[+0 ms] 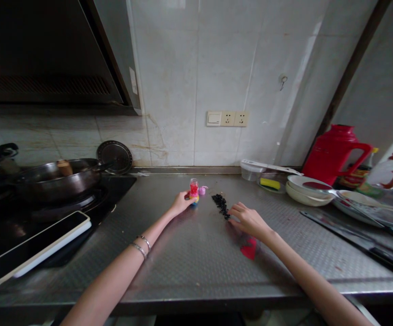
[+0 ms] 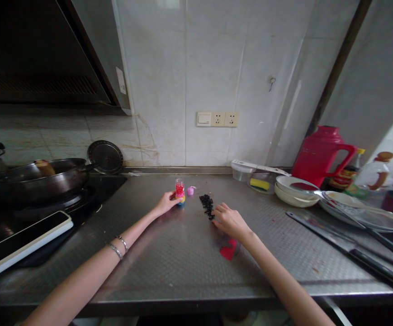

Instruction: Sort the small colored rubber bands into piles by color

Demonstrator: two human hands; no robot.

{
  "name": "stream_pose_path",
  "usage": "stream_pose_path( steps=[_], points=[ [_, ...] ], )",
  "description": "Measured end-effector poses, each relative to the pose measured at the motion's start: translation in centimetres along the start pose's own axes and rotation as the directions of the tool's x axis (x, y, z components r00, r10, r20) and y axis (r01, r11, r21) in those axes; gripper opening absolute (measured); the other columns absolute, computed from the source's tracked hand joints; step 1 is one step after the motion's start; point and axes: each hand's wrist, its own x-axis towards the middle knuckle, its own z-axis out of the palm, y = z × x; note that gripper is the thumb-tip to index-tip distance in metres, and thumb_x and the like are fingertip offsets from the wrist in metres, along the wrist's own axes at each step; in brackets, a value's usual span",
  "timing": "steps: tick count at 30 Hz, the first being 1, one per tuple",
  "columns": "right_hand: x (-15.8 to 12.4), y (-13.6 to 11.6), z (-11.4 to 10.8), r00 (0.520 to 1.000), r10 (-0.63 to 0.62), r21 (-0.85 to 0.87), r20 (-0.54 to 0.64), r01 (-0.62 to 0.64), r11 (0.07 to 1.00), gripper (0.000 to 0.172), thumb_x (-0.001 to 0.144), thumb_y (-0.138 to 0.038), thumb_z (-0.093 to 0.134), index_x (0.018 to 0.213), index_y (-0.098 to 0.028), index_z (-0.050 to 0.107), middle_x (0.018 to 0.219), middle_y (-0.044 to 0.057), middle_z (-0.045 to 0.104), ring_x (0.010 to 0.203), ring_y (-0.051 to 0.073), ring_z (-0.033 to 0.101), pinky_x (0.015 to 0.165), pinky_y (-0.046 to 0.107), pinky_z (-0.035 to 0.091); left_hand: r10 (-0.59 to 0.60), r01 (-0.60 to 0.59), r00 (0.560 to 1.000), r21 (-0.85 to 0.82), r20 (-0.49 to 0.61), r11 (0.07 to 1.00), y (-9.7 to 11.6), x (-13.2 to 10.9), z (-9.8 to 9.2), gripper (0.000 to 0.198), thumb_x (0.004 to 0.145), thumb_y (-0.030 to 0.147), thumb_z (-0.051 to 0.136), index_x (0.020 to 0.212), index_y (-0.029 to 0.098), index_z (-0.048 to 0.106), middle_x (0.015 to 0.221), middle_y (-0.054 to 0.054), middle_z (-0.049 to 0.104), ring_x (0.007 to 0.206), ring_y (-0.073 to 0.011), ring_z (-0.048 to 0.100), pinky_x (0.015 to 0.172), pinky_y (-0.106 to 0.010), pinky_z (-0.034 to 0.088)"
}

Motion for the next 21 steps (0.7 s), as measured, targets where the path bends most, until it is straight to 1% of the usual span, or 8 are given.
stream_pose_path(
  steps=[4, 11, 15, 18, 21],
  points=[
    [0.5, 0.0, 0.1, 1.0, 0.026, -0.031, 0.005, -0.026, 0.999, 0.02, 0.081, -0.031, 0.046, 0.094, -0.022, 0.058, 0.09, 0.008, 0.056, 0.092, 0.02, 0.047, 0.065, 0.025, 0.044, -0.004, 0.004, 1.0, -0.009, 0.0, 1.0, 0.2, -0.1, -0.1, 0.037, 0.067, 0.031, 0.063, 0.098, 0.011, 0.061, 0.097, -0.011, 0.065, 0.086, -0.0208, 0.06, 0.079, -0.032, 0.046],
    [1.9, 0.6, 0.4, 0.995, 0.076, -0.049, 0.058, -0.073, 0.996, 0.023, 0.079, -0.028, 0.047, 0.099, -0.022, 0.057, 0.095, 0.007, 0.055, 0.096, 0.02, 0.044, 0.068, 0.025, 0.043, -0.001, 0.001, 1.0, -0.014, 0.002, 1.0, -0.5, 0.2, 0.1, 0.037, 0.068, 0.03, 0.063, 0.099, 0.01, 0.061, 0.097, -0.012, 0.065, 0.087, -0.0214, 0.06, 0.08, -0.033, 0.045],
    [3.0, 0.9, 0.4, 0.989, 0.105, -0.057, 0.104, -0.099, 0.993, 0.027, 0.079, -0.031, 0.048, 0.102, -0.021, 0.056, 0.097, 0.008, 0.055, 0.098, 0.02, 0.043, 0.07, 0.026, 0.043, -0.007, 0.007, 1.0, -0.018, -0.003, 1.0, -0.8, 0.3, 0.1, 0.039, 0.067, 0.031, 0.063, 0.1, 0.011, 0.061, 0.098, -0.011, 0.065, 0.087, -0.0216, 0.06, 0.081, -0.033, 0.045],
    [3.8, 1.2, 0.5, 0.983, 0.13, -0.074, 0.131, -0.121, 0.99, 0.027, 0.078, -0.033, 0.049, 0.1, -0.021, 0.058, 0.097, 0.009, 0.055, 0.099, 0.021, 0.043, 0.07, 0.027, 0.043, -0.006, 0.006, 1.0, -0.021, -0.004, 1.0, -0.9, 0.3, 0.2, 0.039, 0.067, 0.031, 0.064, 0.101, 0.011, 0.061, 0.098, -0.011, 0.065, 0.087, -0.0212, 0.06, 0.081, -0.033, 0.045],
    [4.5, 1.6, 0.7, 0.98, 0.129, -0.093, 0.149, -0.115, 0.989, 0.025, 0.077, -0.035, 0.05, 0.094, -0.02, 0.06, 0.095, 0.01, 0.056, 0.099, 0.023, 0.044, 0.07, 0.028, 0.043, 0.002, -0.002, 1.0, -0.02, 0.002, 1.0, -1.1, 0.3, 0.2, 0.039, 0.067, 0.031, 0.064, 0.101, 0.011, 0.061, 0.098, -0.011, 0.065, 0.086, -0.0209, 0.061, 0.08, -0.033, 0.045]
  ],
)
